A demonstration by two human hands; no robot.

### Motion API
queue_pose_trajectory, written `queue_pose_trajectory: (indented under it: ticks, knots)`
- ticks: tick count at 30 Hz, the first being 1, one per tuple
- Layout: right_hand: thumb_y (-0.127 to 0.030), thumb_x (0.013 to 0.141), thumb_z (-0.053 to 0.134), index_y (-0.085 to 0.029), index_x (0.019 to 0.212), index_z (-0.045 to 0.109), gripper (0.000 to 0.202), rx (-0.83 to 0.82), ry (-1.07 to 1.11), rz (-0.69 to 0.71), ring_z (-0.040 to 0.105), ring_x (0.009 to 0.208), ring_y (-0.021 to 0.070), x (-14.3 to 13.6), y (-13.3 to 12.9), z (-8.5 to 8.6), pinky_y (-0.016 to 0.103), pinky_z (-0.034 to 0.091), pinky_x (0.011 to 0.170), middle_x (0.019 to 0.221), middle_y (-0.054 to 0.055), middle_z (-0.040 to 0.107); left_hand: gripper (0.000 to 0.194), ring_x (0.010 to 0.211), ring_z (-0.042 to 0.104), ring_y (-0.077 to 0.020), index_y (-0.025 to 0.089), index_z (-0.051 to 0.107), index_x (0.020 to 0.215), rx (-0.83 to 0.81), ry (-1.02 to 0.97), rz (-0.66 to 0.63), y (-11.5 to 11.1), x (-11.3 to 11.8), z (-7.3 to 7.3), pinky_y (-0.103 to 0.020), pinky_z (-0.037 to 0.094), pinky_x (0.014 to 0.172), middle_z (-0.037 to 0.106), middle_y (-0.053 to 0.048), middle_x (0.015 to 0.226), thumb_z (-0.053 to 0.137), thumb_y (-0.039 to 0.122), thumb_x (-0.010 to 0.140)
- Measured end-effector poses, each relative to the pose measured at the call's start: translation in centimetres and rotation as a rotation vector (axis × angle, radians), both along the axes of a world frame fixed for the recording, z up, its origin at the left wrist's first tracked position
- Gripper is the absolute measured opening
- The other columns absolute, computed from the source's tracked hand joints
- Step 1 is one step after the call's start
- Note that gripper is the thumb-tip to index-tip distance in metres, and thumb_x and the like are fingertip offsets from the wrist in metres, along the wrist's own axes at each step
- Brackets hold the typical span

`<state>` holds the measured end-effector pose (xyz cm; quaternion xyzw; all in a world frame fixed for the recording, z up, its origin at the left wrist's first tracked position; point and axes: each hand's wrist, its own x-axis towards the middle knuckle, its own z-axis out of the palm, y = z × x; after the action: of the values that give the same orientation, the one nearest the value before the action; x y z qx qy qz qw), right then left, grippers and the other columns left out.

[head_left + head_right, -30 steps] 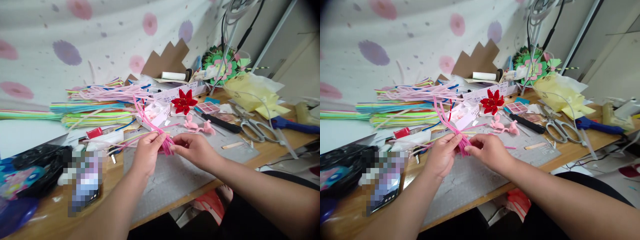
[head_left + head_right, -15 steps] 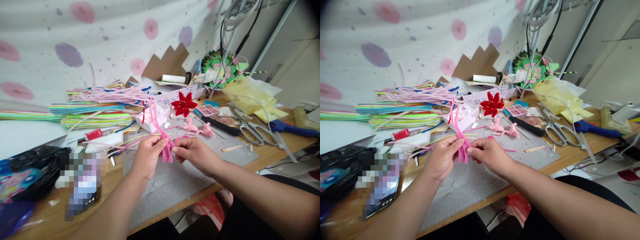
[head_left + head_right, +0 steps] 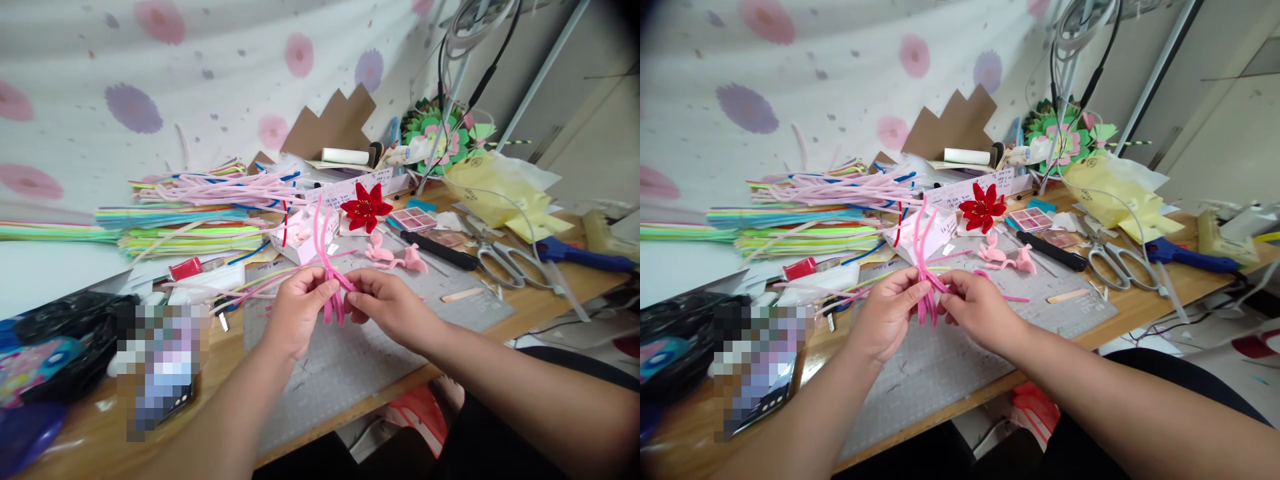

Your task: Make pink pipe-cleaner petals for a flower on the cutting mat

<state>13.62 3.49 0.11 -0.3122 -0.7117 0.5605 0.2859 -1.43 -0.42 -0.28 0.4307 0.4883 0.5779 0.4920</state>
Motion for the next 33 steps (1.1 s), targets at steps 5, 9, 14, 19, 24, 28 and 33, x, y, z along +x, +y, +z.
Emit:
queue_pose_trajectory:
  ticks: [5,9,14,19,24,28,33]
  knots:
    - [-0.029,0.078,0.057,-0.017,0.065,0.051,0.019,0.151,-0.164,-0.034,0.046,0.054,0.0095,-0.3,0.0,0.2,0.022,0.034,0.050,0.058,-0.003,0.050,0.014,0.055,0.048,-0.0082,0.015,0.061,0.070,0.028,0.120,0.048,-0.1,0.3,0.2,-0.018,0.037,0.050,0.057,0.002,0.062,0.068,0.026,0.072]
    - [-0.024,0.074,0.062,-0.018,0.055,0.044,0.027,0.289,-0.261,-0.107,0.038,0.051,0.0083,-0.5,0.0,0.4,0.022,0.026,0.048,0.051,-0.005,0.043,0.015,0.052,0.046,-0.0075,0.014,0.060,0.067,0.021,0.145,0.044,-0.2,0.4,0.3,-0.018,0.034,0.047,0.054,0.003,0.058,0.068,0.026,0.071]
    - [-0.025,0.080,0.053,-0.017,0.062,0.051,0.020,0.159,-0.216,0.021,0.042,0.052,0.0087,-0.2,0.4,0.6,0.021,0.029,0.048,0.056,-0.003,0.048,0.015,0.058,0.052,-0.0093,0.014,0.061,0.071,0.001,0.031,-0.032,-0.1,0.2,0.3,-0.021,0.043,0.056,0.058,0.001,0.065,0.066,0.028,0.074]
    - [-0.016,0.079,0.047,-0.015,0.067,0.056,0.015,0.246,-0.261,0.070,0.044,0.057,0.0099,0.2,0.6,0.6,0.022,0.032,0.052,0.061,-0.002,0.051,0.013,0.057,0.051,-0.0083,0.014,0.061,0.070,-0.007,0.048,-0.027,-0.1,0.0,0.3,-0.019,0.043,0.054,0.056,0.002,0.062,0.066,0.026,0.074]
    - [-0.007,0.073,0.046,-0.016,0.070,0.056,0.014,0.374,-0.297,0.075,0.048,0.063,0.0112,0.4,0.7,0.2,0.023,0.035,0.057,0.068,0.000,0.055,0.013,0.058,0.052,-0.0084,0.014,0.063,0.070,0.008,0.038,-0.051,-0.1,0.1,0.3,-0.020,0.044,0.056,0.058,0.001,0.064,0.065,0.025,0.075]
    - [-0.003,0.068,0.046,-0.016,0.070,0.055,0.017,0.197,-0.293,0.102,0.052,0.060,0.0110,0.3,0.5,0.2,0.022,0.038,0.055,0.065,-0.001,0.059,0.010,0.060,0.052,-0.0080,0.014,0.064,0.070,0.046,-0.023,-0.024,0.0,0.5,0.1,-0.019,0.044,0.060,0.059,0.002,0.065,0.066,0.023,0.075]
    - [-0.015,0.080,0.048,-0.016,0.071,0.052,0.010,-0.102,-0.115,0.197,0.055,0.055,0.0101,-0.3,0.1,-0.1,0.023,0.044,0.054,0.062,-0.001,0.057,0.012,0.055,0.052,-0.0085,0.015,0.063,0.075,0.026,-0.170,0.037,-0.3,1.3,-0.2,-0.020,0.044,0.051,0.061,0.001,0.068,0.067,0.026,0.074]
